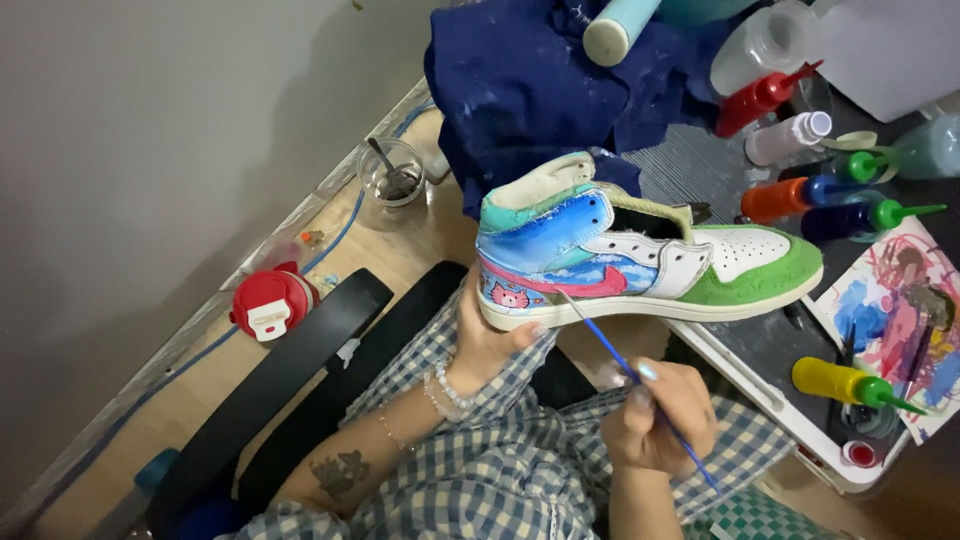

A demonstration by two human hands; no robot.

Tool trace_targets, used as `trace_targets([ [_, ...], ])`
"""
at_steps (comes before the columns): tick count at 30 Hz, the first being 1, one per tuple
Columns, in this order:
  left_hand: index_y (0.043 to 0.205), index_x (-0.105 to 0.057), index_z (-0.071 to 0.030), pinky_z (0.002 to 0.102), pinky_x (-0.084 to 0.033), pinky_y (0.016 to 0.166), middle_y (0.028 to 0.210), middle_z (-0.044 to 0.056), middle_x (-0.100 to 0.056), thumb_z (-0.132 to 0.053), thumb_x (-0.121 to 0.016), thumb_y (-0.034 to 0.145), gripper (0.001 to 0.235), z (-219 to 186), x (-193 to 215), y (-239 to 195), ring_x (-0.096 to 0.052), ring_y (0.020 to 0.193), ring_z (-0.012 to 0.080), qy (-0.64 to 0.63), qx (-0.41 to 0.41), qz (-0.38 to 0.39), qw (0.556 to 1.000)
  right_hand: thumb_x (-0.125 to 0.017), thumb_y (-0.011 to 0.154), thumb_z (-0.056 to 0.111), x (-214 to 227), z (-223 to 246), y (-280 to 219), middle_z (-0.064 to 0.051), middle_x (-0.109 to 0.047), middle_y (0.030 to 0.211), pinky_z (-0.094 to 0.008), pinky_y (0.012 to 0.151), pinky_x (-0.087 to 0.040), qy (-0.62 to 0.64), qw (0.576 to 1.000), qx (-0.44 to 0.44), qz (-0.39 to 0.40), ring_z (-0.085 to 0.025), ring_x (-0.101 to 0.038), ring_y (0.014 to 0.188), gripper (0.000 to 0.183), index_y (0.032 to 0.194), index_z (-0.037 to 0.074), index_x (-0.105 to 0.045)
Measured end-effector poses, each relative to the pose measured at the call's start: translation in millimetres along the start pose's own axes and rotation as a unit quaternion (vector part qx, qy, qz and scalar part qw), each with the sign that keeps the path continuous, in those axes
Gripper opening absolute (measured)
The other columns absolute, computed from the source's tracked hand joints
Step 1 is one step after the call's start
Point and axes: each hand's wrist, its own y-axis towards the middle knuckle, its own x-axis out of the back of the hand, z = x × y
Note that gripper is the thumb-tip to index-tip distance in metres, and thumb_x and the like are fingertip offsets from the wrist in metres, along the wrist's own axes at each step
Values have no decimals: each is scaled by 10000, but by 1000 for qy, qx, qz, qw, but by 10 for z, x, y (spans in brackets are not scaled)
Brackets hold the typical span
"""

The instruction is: A person is meticulously painting a custom design onto a high-top sneaker using a paintbrush and various colors of paint.

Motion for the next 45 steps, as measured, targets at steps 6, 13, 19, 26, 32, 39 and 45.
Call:
trace_targets([
  [6,1463,-383,-62,419,-545,1074,1337,180,-554,-518,-823,771,938,70,27,-22,-588,1273,313,30,-4,-1,1000,-659,968,180,20,-80,-54,-207,-625,707,-341,550,-401,13,992,-28,-120,-235,-542,540,157,987,25,-642],
  [13,1447,-404,-81,420,-569,1045,1324,166,-571,-482,-836,767,900,38,17,-11,-607,1249,305,13,4,-5,1000,-636,978,116,51,-110,-17,-170,-667,786,-304,552,-499,38,994,-23,-96,-215,-616,597,105,1051,41,-634],
  [19,1449,-411,-74,413,-572,1041,1326,169,-583,-511,-832,764,915,15,11,-23,-617,1248,299,15,8,-5,1000,-638,996,167,49,-14,27,-174,-663,792,-306,597,-508,14,992,-69,-100,-221,-611,602,113,1021,57,-628],
  [26,1551,-370,-34,369,-494,1067,1388,159,-585,-221,-891,637,1069,625,127,-249,-592,1211,211,-23,61,-88,994,-590,966,166,823,-155,627,-84,-441,1042,-361,764,-339,-49,948,-47,-310,-208,-399,849,191,1116,95,-497],
  [32,1465,-437,-40,395,-583,978,1288,174,-638,-200,-831,735,845,136,-35,-115,-668,1142,271,-20,82,-43,996,-664,1098,75,1987,-1091,1428,-126,-675,988,-385,797,-623,-78,956,-171,-227,-241,-678,897,50,1125,46,-694],
  [39,1466,-440,-4,435,-530,1050,1370,204,-595,-234,-805,726,857,367,-3,-163,-615,1232,284,1,50,-62,997,-624,1110,-51,1956,-2555,2364,-154,-752,1064,-350,732,-562,-314,947,-6,68,-265,-780,841,134,1160,-30,-747],
  [45,1459,-436,-11,484,-525,1070,1374,209,-579,-195,-813,671,892,426,-26,-155,-599,1249,335,-64,73,-103,990,-660,1098,171,1910,-3332,2430,3,-818,973,-388,593,-520,-444,889,-19,111,-237,-740,721,207,1000,126,-837],
])
